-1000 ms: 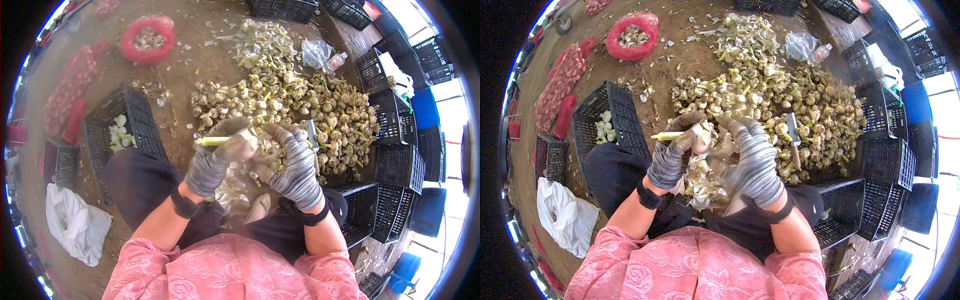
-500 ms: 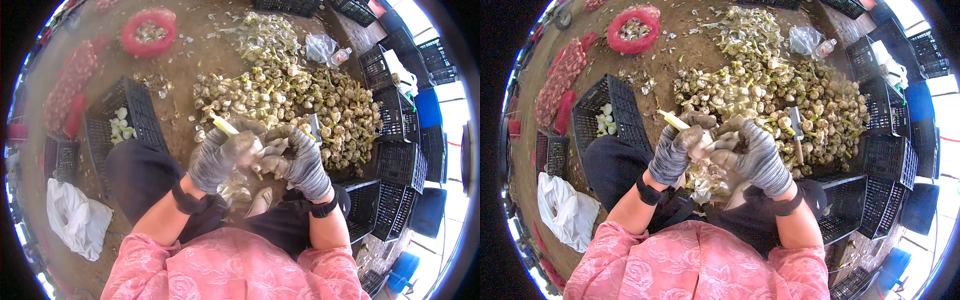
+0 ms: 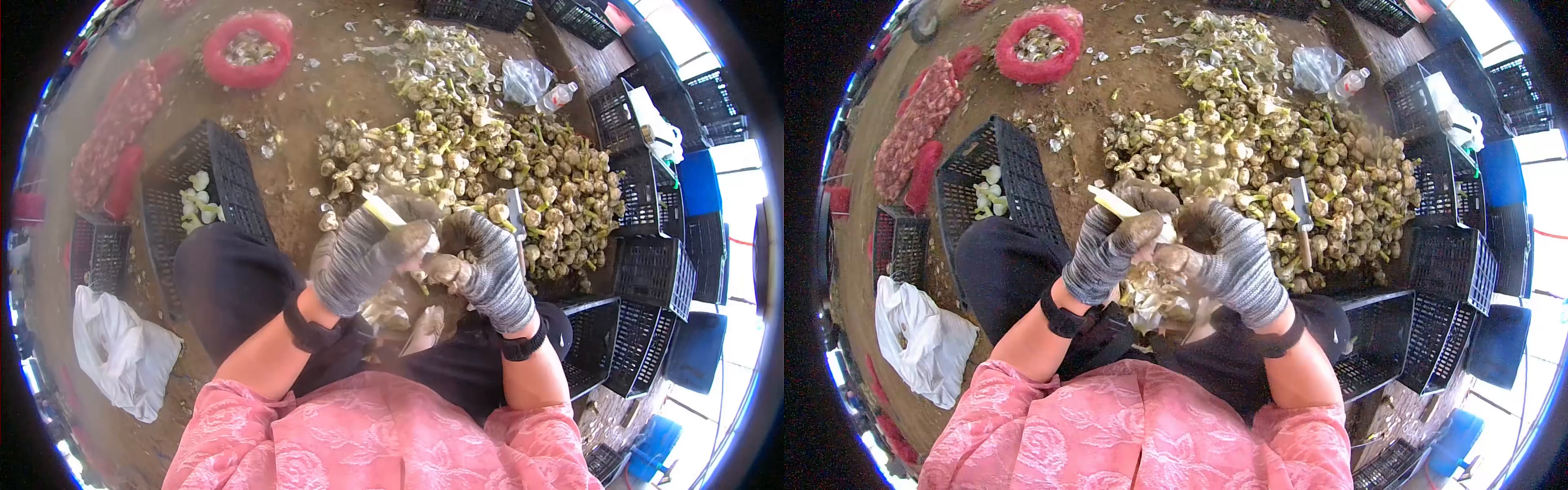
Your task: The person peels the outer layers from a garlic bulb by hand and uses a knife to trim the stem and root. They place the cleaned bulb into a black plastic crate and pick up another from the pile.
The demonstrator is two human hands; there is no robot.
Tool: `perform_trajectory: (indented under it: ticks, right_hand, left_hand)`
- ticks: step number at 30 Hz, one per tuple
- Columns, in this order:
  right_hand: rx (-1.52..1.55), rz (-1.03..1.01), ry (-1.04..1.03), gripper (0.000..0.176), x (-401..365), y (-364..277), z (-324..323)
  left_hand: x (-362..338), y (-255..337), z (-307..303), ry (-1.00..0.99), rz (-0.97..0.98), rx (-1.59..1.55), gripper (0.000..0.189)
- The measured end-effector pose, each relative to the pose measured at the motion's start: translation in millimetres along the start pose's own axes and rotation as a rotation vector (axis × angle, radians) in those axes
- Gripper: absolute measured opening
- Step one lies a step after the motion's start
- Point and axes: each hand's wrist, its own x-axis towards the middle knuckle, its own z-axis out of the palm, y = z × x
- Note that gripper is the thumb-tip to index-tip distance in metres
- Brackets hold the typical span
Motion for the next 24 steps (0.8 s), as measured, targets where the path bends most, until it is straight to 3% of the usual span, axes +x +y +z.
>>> perform_trajectory:
  ticks: [6,8,9,11,18,20,21,23,24]
  right_hand:
    - [0.206,0.096,-0.05,0.04,-1,4,-2]
    - [0.232,0.132,-0.076,0.035,-3,6,-5]
    - [0.232,0.132,-0.076,0.035,-4,6,-5]
    - [0.258,0.098,-0.067,0.033,-4,4,-6]
    - [0.186,0.025,0.012,0.021,-7,4,4]
    - [-0.373,-0.215,0.114,0.014,-6,-1,7]
    - [-0.374,-0.213,0.116,0.014,-7,-2,9]
    - [-0.012,-0.1,0.145,0.008,-9,-6,12]
    - [0.22,0.087,0.148,0.005,-10,-13,10]
  left_hand:
    - [-1,3,0,-0.017,-0.021,0.078,0.029]
    - [2,-6,-2,0.015,0.159,0.225,0.03]
    - [2,-4,-2,0.015,0.159,0.225,0.03]
    - [1,0,-3,-0.009,0.018,0.09,0.031]
    - [3,-1,-6,-0.025,0.006,-0.065,0.037]
    - [5,-5,-6,0.043,0.165,0.116,0.039]
    - [4,-4,-5,0.041,0.163,0.116,0.039]
    - [4,0,-2,0.023,0.107,0.043,0.04]
    - [6,-6,-7,-0.026,0.103,-0.001,0.042]
